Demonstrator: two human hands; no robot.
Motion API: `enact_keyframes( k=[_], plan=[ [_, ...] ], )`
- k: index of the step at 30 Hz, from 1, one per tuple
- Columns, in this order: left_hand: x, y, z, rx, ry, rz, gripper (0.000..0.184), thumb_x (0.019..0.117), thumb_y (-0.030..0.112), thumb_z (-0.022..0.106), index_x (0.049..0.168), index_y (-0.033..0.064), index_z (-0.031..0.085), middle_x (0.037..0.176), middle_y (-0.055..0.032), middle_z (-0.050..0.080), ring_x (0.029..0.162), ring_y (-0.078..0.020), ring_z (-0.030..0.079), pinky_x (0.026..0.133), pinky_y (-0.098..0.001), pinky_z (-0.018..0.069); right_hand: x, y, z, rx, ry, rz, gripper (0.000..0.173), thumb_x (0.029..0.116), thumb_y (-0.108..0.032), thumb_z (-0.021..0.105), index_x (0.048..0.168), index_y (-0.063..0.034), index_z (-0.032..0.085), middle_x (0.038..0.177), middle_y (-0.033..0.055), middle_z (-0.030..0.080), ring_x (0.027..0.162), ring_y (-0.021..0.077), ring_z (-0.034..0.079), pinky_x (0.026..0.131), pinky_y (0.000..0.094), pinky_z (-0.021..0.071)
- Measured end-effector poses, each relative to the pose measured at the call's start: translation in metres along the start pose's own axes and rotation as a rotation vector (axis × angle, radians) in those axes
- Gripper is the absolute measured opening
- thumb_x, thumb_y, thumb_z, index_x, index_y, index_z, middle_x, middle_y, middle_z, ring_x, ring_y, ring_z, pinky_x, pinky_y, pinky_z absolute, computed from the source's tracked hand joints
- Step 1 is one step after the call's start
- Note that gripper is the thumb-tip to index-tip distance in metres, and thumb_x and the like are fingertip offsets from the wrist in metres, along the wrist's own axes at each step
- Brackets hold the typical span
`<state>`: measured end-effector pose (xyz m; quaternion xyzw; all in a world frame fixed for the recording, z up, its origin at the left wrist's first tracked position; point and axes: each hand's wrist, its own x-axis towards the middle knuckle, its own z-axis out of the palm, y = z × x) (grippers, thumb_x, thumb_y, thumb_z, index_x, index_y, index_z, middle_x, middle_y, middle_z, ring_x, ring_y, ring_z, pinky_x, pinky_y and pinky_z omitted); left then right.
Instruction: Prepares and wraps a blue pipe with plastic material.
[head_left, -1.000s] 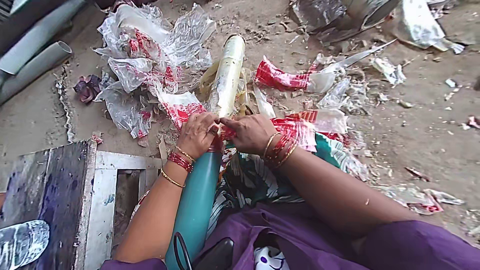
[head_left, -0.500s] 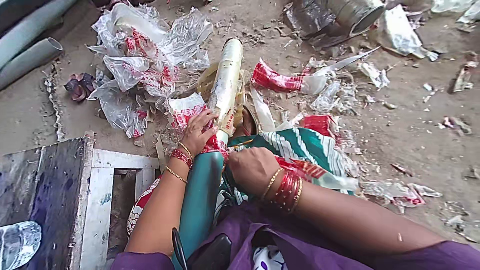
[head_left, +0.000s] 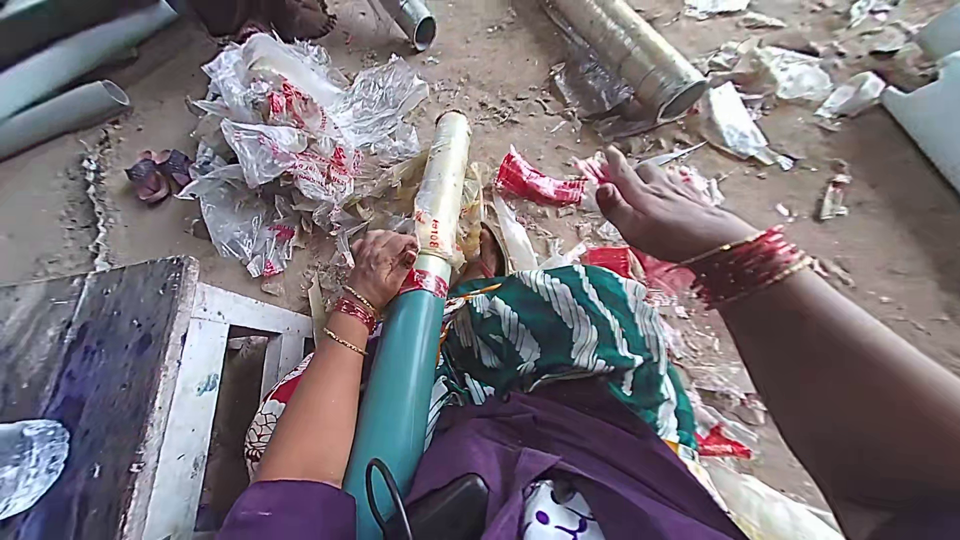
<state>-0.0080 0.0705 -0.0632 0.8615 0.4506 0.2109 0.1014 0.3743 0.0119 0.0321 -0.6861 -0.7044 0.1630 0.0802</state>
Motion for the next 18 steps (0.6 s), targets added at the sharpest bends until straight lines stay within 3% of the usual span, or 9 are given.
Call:
enact_keyframes(
  k=[2,5,8,11,13,14,15,17,18],
  plan=[
    [-0.002,0.001,0.0,0.004,0.013,0.002,0.063,0.1038,0.053,0.033,0.117,0.0046,0.071,0.116,-0.0178,0.071,0.123,-0.0442,0.058,0.105,-0.0646,0.0375,0.033,-0.008,0.008,0.047,0.009,-0.054,0.062,0.1111,-0.041,0.035,0.165,-0.0123,0.026,0.154,0.03,0.045,0.145,0.054,0.036,0.112,0.0755,0.0266],
    [-0.002,-0.001,0.007,-0.107,0.048,0.055,0.05,0.103,0.038,0.047,0.117,-0.0067,0.066,0.123,-0.0275,0.066,0.125,-0.0469,0.057,0.111,-0.0615,0.0364,0.076,0.02,0.016,0.128,0.091,-0.083,0.064,0.096,-0.014,0.064,0.157,-0.0134,0.045,0.165,0.0195,0.036,0.155,0.045,0.024,0.122,0.0672,0.0174],
    [-0.004,-0.008,0.01,-0.177,0.035,0.198,0.051,0.105,0.035,0.045,0.105,-0.0109,0.066,0.12,-0.0317,0.065,0.124,-0.0484,0.055,0.113,-0.0592,0.034,0.072,0.062,0.009,0.265,0.147,0.039,0.093,0.0867,-0.009,0.076,0.165,-0.0137,0.026,0.173,0.0211,0.006,0.16,0.0412,0.003,0.127,0.0574,0.0128],
    [-0.006,-0.008,0.004,-0.177,-0.017,0.178,0.059,0.1061,0.038,0.039,0.095,-0.0146,0.064,0.116,-0.0357,0.062,0.126,-0.0496,0.053,0.114,-0.0579,0.0341,0.036,0.106,0.01,0.351,0.244,0.108,0.088,0.097,-0.019,0.065,0.166,-0.0091,0.012,0.172,0.0203,0.015,0.159,0.0287,0.019,0.128,0.0434,0.0198],
    [0.0,-0.011,0.006,-0.163,-0.013,0.21,0.064,0.1081,0.04,0.038,0.086,-0.0158,0.061,0.109,-0.0376,0.062,0.122,-0.0501,0.053,0.111,-0.0568,0.0328,0.004,0.138,0.019,0.245,0.312,0.29,0.079,0.1015,-0.015,0.058,0.166,-0.007,0.013,0.151,0.0227,0.053,0.137,0.0327,0.055,0.116,0.0484,0.0409],
    [0.001,-0.012,0.006,-0.145,-0.014,0.21,0.066,0.1082,0.041,0.037,0.083,-0.0156,0.061,0.107,-0.0372,0.063,0.121,-0.0491,0.055,0.111,-0.0553,0.0347,-0.01,0.152,0.026,0.164,0.33,0.416,0.078,0.1015,-0.014,0.058,0.166,-0.007,0.015,0.141,0.024,0.061,0.129,0.0376,0.061,0.11,0.0537,0.0453],
    [0.001,-0.012,0.007,-0.121,-0.007,0.204,0.066,0.1078,0.041,0.038,0.082,-0.0151,0.06,0.106,-0.0365,0.064,0.119,-0.0485,0.057,0.108,-0.055,0.0385,-0.022,0.163,0.032,0.061,0.328,0.532,0.077,0.1,-0.015,0.061,0.165,-0.008,0.02,0.142,0.0242,0.06,0.131,0.0418,0.059,0.108,0.0587,0.0454],
    [0.002,-0.012,0.006,-0.071,0.038,0.214,0.061,0.1051,0.036,0.039,0.075,-0.0138,0.056,0.096,-0.0364,0.064,0.108,-0.0498,0.061,0.099,-0.0575,0.0442,-0.042,0.175,0.042,-0.069,0.284,0.627,0.083,0.0909,-0.013,0.07,0.164,-0.0133,0.03,0.167,0.0243,0.028,0.152,0.0514,0.025,0.115,0.072,0.0259],
    [0.0,-0.013,0.006,-0.054,0.061,0.233,0.059,0.1054,0.034,0.04,0.074,-0.0136,0.054,0.093,-0.0368,0.064,0.105,-0.0499,0.063,0.097,-0.0578,0.0453,-0.05,0.178,0.047,-0.102,0.292,0.621,0.078,0.0882,-0.013,0.073,0.159,-0.0148,0.041,0.169,0.0252,0.02,0.153,0.0545,0.017,0.113,0.0758,0.0213]
  ],
)
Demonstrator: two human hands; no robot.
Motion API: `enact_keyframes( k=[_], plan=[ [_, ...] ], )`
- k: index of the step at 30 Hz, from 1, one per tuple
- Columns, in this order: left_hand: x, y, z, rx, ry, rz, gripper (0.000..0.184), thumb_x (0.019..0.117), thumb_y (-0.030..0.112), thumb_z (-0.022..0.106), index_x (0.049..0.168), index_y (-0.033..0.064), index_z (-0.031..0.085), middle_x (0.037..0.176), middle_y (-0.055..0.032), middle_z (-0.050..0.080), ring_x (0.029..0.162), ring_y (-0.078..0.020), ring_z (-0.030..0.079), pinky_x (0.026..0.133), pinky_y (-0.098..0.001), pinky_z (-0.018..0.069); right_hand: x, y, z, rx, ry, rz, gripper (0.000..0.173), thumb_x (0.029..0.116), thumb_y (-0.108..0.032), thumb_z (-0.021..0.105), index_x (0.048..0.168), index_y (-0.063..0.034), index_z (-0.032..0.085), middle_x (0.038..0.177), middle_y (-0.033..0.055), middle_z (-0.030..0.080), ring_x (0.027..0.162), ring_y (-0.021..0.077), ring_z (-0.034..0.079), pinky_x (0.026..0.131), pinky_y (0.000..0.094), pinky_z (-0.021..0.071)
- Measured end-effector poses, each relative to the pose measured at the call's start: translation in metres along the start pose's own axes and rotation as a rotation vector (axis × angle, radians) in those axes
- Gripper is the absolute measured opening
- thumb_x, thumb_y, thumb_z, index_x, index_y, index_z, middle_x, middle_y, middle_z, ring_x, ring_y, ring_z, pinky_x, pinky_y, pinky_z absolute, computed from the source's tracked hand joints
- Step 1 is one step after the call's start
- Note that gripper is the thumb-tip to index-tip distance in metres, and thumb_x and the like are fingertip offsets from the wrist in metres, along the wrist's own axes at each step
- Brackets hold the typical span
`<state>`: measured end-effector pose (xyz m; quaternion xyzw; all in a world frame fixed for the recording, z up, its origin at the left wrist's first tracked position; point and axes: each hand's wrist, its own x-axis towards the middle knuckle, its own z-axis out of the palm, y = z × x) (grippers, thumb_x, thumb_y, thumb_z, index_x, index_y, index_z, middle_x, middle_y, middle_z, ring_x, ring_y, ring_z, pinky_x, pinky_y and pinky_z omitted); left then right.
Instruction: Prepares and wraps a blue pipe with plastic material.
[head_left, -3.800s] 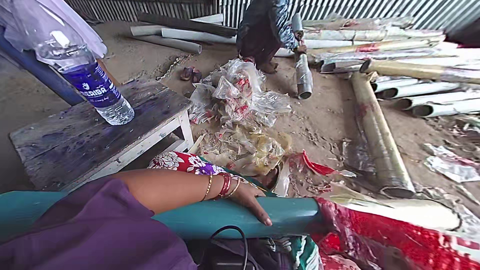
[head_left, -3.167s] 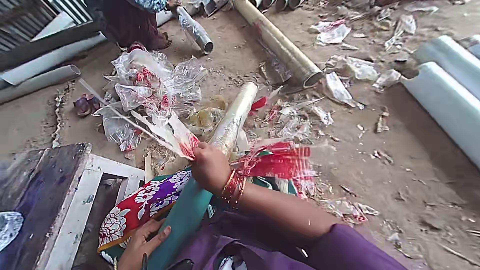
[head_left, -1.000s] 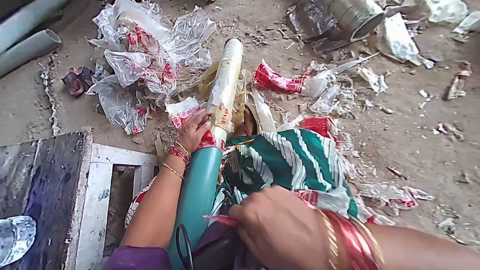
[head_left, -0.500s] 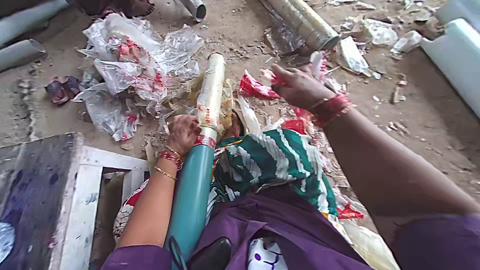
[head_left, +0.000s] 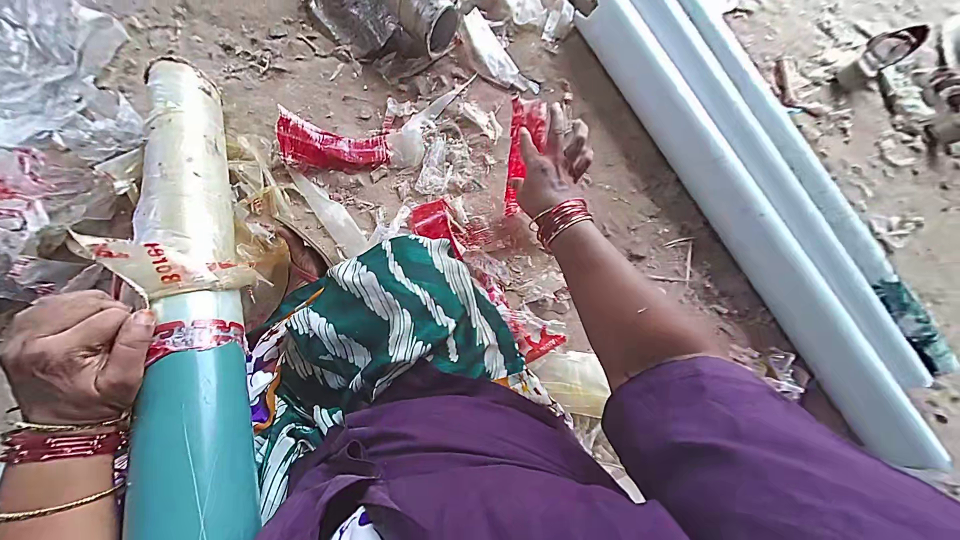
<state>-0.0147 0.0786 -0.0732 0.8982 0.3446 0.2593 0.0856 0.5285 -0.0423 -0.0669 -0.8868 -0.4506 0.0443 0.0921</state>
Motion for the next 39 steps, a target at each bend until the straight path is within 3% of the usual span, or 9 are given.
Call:
enact_keyframes(
  k=[5,9,14,21,25,27,28,30,39],
  plan=[
    [0.009,0.015,-0.004,0.237,0.1,0.148,0.056,0.1052,0.028,0.037,0.059,-0.0037,0.036,0.064,-0.0289,0.051,0.072,-0.0488,0.06,0.071,-0.059,0.0457,-0.041,0.011,0.031,0.055,-0.131,-0.285,0.027,0.0944,-0.001,0.053,0.113,0.0025,0.072,0.117,0.0279,0.066,0.106,0.0469,0.067,0.087,0.0643,0.0539],
    [0.022,0.02,-0.013,0.315,0.052,0.202,0.056,0.1037,0.027,0.043,0.054,0.0015,0.04,0.055,-0.0202,0.051,0.06,-0.0409,0.057,0.071,-0.0559,0.0426,-0.093,0.001,0.071,0.022,-0.684,-0.196,0.024,0.1009,-0.016,0.062,0.112,0.002,0.072,0.109,0.0292,0.07,0.106,0.0496,0.067,0.087,0.0709,0.0507],
    [0.027,0.014,-0.048,0.158,-0.36,-0.076,0.055,0.102,0.043,0.047,0.08,-0.0017,0.071,0.087,-0.0206,0.07,0.097,-0.0446,0.067,0.087,-0.0684,0.0414,-0.112,-0.019,0.082,-0.006,-0.751,-0.048,0.041,0.1107,-0.005,0.038,0.147,0.0134,0.042,0.144,0.0403,0.048,0.136,0.054,0.048,0.112,0.0631,0.0354],
    [0.0,0.028,-0.06,0.184,-0.198,0.01,0.029,0.095,0.025,0.059,0.081,0.0035,0.072,0.086,-0.0138,0.069,0.097,-0.0377,0.066,0.082,-0.0582,0.041,-0.111,-0.028,0.043,-0.182,-0.608,0.049,0.035,0.1069,-0.014,0.048,0.117,0.0169,0.061,0.12,0.0413,0.062,0.118,0.0579,0.06,0.093,0.071,0.0465],
    [-0.007,0.033,-0.059,0.223,-0.083,0.052,0.026,0.0928,0.018,0.057,0.074,0.0038,0.07,0.083,-0.0132,0.07,0.094,-0.0355,0.068,0.08,-0.0578,0.0419,-0.108,-0.037,-0.019,0.157,-0.242,0.098,0.042,0.1077,-0.017,0.041,0.128,0.0165,0.057,0.126,0.0451,0.056,0.121,0.0596,0.055,0.1,0.0747,0.0375],
    [-0.008,0.031,-0.058,0.205,-0.059,0.057,0.025,0.0916,0.017,0.059,0.073,0.0042,0.07,0.082,-0.013,0.069,0.093,-0.0354,0.068,0.08,-0.0576,0.0405,-0.109,-0.064,-0.041,0.367,-0.088,-0.068,0.037,0.1031,-0.018,0.043,0.118,0.0109,0.06,0.099,0.0284,0.062,0.086,0.0367,0.062,0.076,0.0546,0.0485],
    [-0.009,0.031,-0.059,0.194,-0.065,0.059,0.024,0.0908,0.016,0.059,0.073,0.004,0.07,0.081,-0.0131,0.069,0.091,-0.0357,0.067,0.08,-0.0586,0.0401,-0.113,-0.085,-0.042,0.508,-0.078,-0.169,0.029,0.1018,-0.02,0.044,0.11,0.0014,0.061,0.078,0.0047,0.054,0.062,0.011,0.051,0.058,0.03,0.0449],
    [-0.009,0.035,-0.061,0.187,-0.078,0.05,0.024,0.0904,0.016,0.06,0.071,0.0039,0.069,0.078,-0.0126,0.067,0.087,-0.0355,0.066,0.08,-0.0594,0.0398,-0.129,-0.144,-0.041,0.857,-0.275,-0.335,0.019,0.1013,-0.017,0.048,0.106,-0.0051,0.062,0.066,-0.0124,0.049,0.051,-0.0046,0.043,0.049,0.0159,0.039],
    [-0.026,0.043,-0.057,0.078,0.033,-0.127,0.017,0.0863,0.013,0.069,0.072,0.0034,0.072,0.08,-0.0132,0.068,0.091,-0.0389,0.066,0.081,-0.0662,0.0379,-0.205,-0.31,0.014,0.589,-0.701,-0.53,0.032,0.1107,-0.019,0.044,0.104,0.0039,0.066,0.072,0.007,0.059,0.059,0.0136,0.056,0.063,0.0328,0.0503]
  ],
)
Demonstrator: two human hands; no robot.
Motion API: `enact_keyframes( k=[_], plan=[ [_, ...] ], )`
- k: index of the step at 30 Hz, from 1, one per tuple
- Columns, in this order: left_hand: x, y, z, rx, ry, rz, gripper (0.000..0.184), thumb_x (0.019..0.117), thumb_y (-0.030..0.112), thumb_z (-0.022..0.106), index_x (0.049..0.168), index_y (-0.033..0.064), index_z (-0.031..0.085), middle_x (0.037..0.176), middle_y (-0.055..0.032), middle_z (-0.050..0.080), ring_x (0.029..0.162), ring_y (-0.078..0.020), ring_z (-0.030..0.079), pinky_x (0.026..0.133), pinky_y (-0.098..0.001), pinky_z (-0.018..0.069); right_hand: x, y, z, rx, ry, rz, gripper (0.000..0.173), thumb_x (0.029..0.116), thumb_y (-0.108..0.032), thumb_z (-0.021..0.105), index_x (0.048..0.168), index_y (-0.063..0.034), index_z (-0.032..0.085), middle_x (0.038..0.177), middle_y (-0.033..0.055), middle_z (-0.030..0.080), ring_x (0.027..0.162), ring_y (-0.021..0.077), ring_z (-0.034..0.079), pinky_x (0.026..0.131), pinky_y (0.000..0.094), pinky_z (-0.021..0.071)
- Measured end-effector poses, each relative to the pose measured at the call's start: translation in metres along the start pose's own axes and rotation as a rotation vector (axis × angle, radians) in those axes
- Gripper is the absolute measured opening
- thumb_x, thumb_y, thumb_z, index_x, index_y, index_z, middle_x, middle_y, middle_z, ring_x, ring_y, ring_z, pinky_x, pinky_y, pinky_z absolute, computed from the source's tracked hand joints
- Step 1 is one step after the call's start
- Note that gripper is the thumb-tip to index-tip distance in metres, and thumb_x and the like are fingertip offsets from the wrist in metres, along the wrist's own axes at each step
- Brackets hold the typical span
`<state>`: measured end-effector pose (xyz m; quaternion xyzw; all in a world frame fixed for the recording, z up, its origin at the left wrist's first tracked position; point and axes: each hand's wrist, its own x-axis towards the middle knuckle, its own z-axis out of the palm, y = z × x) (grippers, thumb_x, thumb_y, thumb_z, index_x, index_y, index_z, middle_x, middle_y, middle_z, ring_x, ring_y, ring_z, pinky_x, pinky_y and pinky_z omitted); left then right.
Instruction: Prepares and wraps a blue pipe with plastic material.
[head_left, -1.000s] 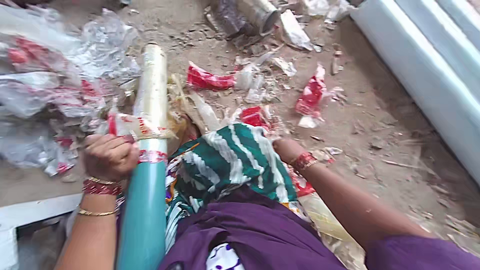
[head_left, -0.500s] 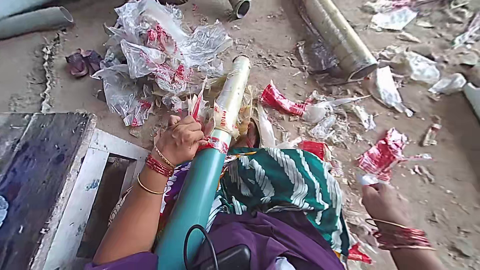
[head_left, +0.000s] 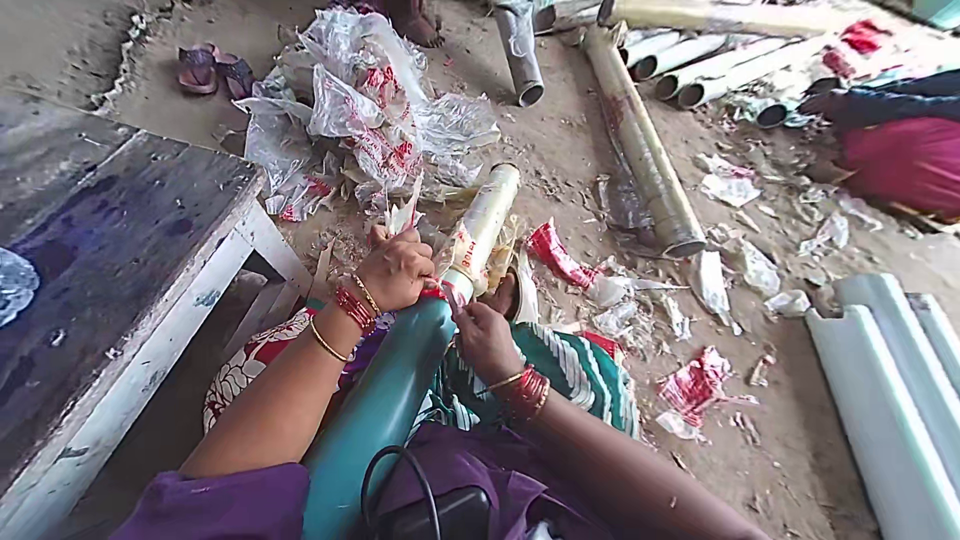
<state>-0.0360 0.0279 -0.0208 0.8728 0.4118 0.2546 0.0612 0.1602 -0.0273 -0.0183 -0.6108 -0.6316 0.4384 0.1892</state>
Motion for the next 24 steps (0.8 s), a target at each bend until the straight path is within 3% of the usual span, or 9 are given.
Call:
enact_keyframes(
  k=[4,6,10,14,17,22,24],
  plan=[
    [0.003,0.006,-0.003,-0.06,-0.051,-0.063,0.018,0.087,0.009,0.069,0.071,0.001,0.07,0.083,-0.015,0.067,0.099,-0.0403,0.064,0.086,-0.0679,0.0362,0.005,-0.006,0.015,-0.017,0.087,0.016,0.033,0.1098,-0.016,0.043,0.096,0.0033,0.067,0.07,0.0054,0.055,0.061,0.013,0.052,0.063,0.0326,0.0464],
    [0.004,0.011,-0.005,-0.075,-0.083,-0.124,0.018,0.0875,0.008,0.07,0.071,0.0007,0.071,0.086,-0.0158,0.068,0.104,-0.0409,0.063,0.088,-0.0688,0.0348,0.009,-0.012,0.019,-0.035,0.103,0.043,0.032,0.1093,-0.013,0.044,0.097,0.0045,0.067,0.073,0.0092,0.058,0.066,0.0172,0.055,0.067,0.0369,0.0478],
    [0.006,0.013,-0.015,-0.115,-0.184,-0.293,0.018,0.0919,0.012,0.071,0.077,0.002,0.075,0.091,-0.0143,0.068,0.108,-0.039,0.059,0.091,-0.0685,0.0327,0.008,-0.013,0.032,0.028,0.156,0.04,0.032,0.1089,-0.012,0.045,0.084,-0.0002,0.061,0.064,0.0007,0.048,0.057,0.0092,0.047,0.059,0.029,0.0423],
    [0.007,0.017,-0.02,-0.134,-0.203,-0.352,0.017,0.0919,0.011,0.071,0.078,0.001,0.075,0.093,-0.0159,0.068,0.112,-0.0394,0.059,0.095,-0.0686,0.0311,0.019,-0.022,0.031,-0.052,0.126,0.049,0.033,0.1086,-0.014,0.048,0.083,0.0022,0.063,0.068,0.0078,0.054,0.063,0.0174,0.053,0.064,0.0378,0.0452],
    [0.006,0.006,-0.025,-0.184,-0.184,-0.412,0.019,0.0926,0.015,0.074,0.079,0.0021,0.076,0.097,-0.0149,0.069,0.115,-0.0381,0.057,0.095,-0.0678,0.0311,0.009,-0.026,0.034,-0.083,0.092,-0.009,0.035,0.108,-0.014,0.048,0.079,-0.001,0.062,0.063,0.0019,0.05,0.058,0.0103,0.05,0.059,0.0301,0.0437],
    [0.002,-0.007,-0.023,-0.271,-0.15,-0.473,0.018,0.0918,0.017,0.076,0.081,0.0025,0.078,0.098,-0.0149,0.071,0.115,-0.0389,0.057,0.098,-0.0707,0.029,0.026,-0.037,0.021,-0.259,0.022,0.018,0.037,0.1089,-0.017,0.047,0.082,0.0007,0.064,0.07,0.0099,0.057,0.067,0.0209,0.057,0.066,0.0416,0.046],
    [0.005,-0.004,-0.027,-0.262,-0.187,-0.524,0.017,0.0925,0.017,0.076,0.084,0.0025,0.079,0.102,-0.0151,0.071,0.117,-0.0392,0.057,0.1,-0.0729,0.0286,0.025,-0.047,0.018,-0.388,-0.005,0.005,0.036,0.109,-0.018,0.047,0.086,0.0024,0.067,0.081,0.0175,0.065,0.081,0.0307,0.065,0.076,0.0509,0.0497]
  ],
)
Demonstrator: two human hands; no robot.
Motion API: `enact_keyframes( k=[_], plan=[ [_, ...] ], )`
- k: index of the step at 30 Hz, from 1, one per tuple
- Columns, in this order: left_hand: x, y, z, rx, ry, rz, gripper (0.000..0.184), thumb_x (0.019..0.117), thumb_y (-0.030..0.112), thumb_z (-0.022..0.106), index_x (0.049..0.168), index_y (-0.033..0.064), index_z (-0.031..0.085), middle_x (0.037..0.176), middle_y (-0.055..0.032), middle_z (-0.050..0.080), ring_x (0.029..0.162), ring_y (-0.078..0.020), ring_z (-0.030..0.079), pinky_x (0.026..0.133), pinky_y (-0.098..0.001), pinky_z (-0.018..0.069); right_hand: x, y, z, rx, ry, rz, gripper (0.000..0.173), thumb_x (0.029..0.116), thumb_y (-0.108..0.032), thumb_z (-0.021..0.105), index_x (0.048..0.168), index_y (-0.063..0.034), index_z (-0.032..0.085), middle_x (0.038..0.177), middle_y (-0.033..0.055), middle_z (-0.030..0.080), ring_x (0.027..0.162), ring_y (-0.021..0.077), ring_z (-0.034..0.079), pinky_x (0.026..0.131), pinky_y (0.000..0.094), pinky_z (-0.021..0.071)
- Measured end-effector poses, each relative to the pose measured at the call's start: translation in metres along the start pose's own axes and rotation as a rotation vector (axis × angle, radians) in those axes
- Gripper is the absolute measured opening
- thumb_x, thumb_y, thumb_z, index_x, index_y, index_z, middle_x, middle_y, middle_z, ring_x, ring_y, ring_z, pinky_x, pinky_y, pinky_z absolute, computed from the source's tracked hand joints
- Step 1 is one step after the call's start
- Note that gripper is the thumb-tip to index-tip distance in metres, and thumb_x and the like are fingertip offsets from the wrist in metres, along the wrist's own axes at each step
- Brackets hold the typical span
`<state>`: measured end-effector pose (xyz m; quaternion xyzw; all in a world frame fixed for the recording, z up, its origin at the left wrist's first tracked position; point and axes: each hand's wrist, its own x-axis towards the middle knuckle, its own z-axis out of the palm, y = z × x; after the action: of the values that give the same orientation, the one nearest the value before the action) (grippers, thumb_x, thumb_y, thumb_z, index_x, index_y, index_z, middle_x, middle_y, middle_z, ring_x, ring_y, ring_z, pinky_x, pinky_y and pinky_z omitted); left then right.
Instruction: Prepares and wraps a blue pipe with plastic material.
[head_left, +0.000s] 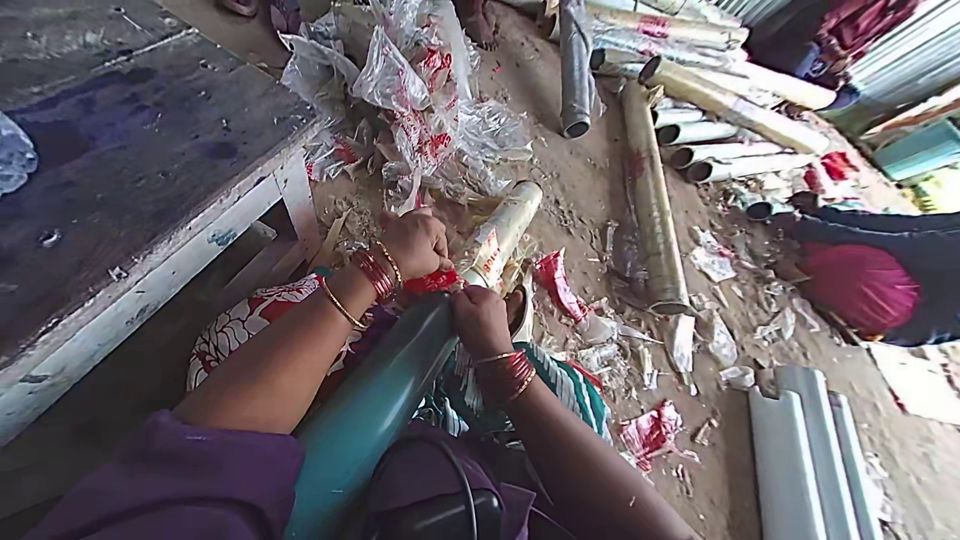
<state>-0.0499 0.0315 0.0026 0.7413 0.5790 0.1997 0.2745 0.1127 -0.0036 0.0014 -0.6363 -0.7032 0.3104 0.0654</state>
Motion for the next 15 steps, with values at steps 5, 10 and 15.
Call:
enact_keyframes(
  k=[5,10,15],
  plan=[
    [-0.002,0.01,-0.003,0.058,-0.015,-0.073,0.018,0.0946,0.019,0.074,0.086,0.0028,0.078,0.107,-0.0151,0.071,0.124,-0.0384,0.055,0.103,-0.0696,0.0288,0.005,-0.009,-0.01,-0.046,-0.074,0.03,0.031,0.1059,-0.014,0.052,0.086,0.0025,0.068,0.082,0.0175,0.064,0.08,0.0304,0.063,0.074,0.0514,0.0488],
    [-0.002,0.012,-0.007,0.08,0.0,-0.136,0.02,0.0964,0.019,0.071,0.089,0.002,0.078,0.109,-0.017,0.07,0.128,-0.0396,0.053,0.104,-0.0703,0.0296,0.014,-0.005,-0.003,0.069,-0.08,0.029,0.035,0.1031,-0.012,0.055,0.07,-0.001,0.061,0.065,0.0076,0.054,0.063,0.0187,0.053,0.064,0.0408,0.0439],
    [-0.007,0.021,-0.007,0.127,0.038,-0.14,0.018,0.0955,0.018,0.069,0.089,0.0038,0.078,0.107,-0.0156,0.071,0.122,-0.0377,0.056,0.1,-0.069,0.0305,0.017,-0.014,-0.002,-0.015,-0.104,0.038,0.032,0.1017,-0.015,0.059,0.074,-0.0002,0.064,0.073,0.0131,0.061,0.071,0.0249,0.059,0.069,0.0473,0.0468]
  ],
)
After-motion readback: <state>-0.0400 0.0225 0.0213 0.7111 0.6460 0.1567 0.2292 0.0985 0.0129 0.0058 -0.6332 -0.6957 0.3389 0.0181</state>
